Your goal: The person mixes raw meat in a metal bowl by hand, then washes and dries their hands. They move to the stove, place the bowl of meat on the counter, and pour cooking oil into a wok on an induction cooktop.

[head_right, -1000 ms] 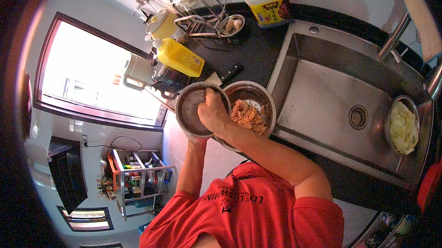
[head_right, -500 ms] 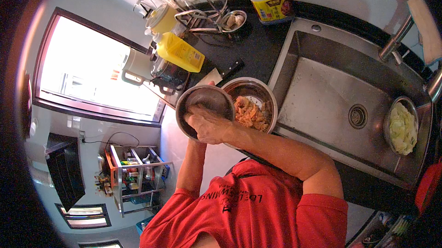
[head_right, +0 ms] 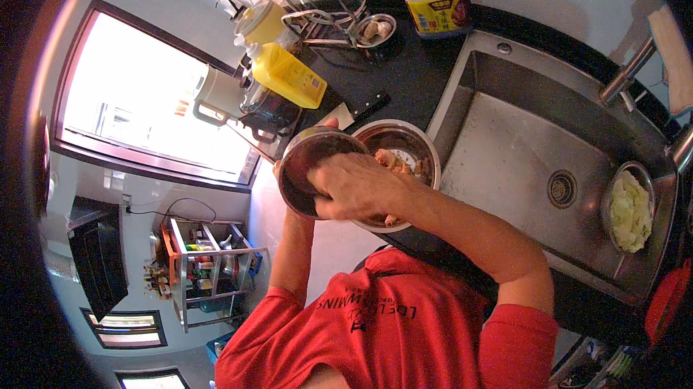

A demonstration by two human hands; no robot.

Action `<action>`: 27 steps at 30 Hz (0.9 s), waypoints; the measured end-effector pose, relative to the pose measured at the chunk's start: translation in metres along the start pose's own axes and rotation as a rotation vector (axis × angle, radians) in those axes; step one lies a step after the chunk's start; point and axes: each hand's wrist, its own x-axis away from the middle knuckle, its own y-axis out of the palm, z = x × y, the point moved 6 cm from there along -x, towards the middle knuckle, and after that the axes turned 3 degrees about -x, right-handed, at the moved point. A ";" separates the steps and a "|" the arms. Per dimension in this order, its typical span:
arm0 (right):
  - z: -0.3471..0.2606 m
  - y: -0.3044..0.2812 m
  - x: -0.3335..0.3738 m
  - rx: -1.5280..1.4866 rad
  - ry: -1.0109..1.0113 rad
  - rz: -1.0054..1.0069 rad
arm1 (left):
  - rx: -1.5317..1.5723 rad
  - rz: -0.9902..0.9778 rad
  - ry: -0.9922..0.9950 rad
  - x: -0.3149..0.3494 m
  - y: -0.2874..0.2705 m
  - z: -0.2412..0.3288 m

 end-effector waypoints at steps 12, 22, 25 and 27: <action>0.030 0.019 0.025 -0.222 -0.013 0.214 | 0.136 0.442 -0.070 0.002 -0.052 -0.009; 0.042 -0.041 0.054 0.422 0.197 0.405 | 0.242 0.177 -0.245 -0.068 0.007 -0.037; 0.050 -0.053 0.071 0.459 0.180 0.259 | 0.160 -0.031 -0.314 -0.094 0.033 -0.054; 0.060 -0.061 0.086 0.481 0.245 0.245 | 0.105 -0.043 -0.448 -0.105 0.051 -0.072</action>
